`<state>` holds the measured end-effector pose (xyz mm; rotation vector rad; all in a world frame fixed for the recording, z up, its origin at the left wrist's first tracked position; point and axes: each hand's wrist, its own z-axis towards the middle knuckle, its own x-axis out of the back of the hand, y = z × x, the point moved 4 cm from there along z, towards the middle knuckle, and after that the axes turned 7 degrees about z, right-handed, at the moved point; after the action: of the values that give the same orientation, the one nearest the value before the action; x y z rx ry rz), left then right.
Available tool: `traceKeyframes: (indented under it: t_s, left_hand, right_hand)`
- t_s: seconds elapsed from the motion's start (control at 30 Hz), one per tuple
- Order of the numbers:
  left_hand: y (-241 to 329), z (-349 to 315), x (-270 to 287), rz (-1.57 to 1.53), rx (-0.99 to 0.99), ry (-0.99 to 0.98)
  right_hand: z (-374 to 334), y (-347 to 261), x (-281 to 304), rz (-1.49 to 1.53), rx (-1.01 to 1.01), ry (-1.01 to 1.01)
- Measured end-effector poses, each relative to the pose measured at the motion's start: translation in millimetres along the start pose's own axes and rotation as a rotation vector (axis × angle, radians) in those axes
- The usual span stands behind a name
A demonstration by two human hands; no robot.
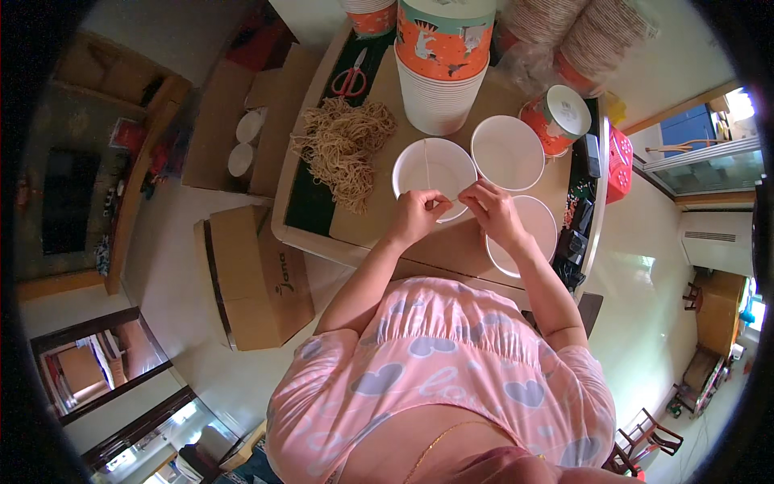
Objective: Tying thin decorative strings through the pre-cut holes on the rims of paper buckets for packaging.
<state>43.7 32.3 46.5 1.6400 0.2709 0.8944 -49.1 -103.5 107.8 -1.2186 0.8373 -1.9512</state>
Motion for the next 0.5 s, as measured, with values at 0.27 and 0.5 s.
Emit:
traceKeyframes:
  t_s: [0.27, 0.5]
  left_hand:
    - [22.9, -13.2, 15.6, 0.474, -0.19, -0.197]
    - [65.9, 3.5, 39.3, 0.703, -0.395, 0.338]
  right_hand:
    - [-3.5, 7.2, -10.1, -0.019, -0.262, 0.103]
    - [-11.8, 46.9, -37.9, -0.137, -0.419, 0.055]
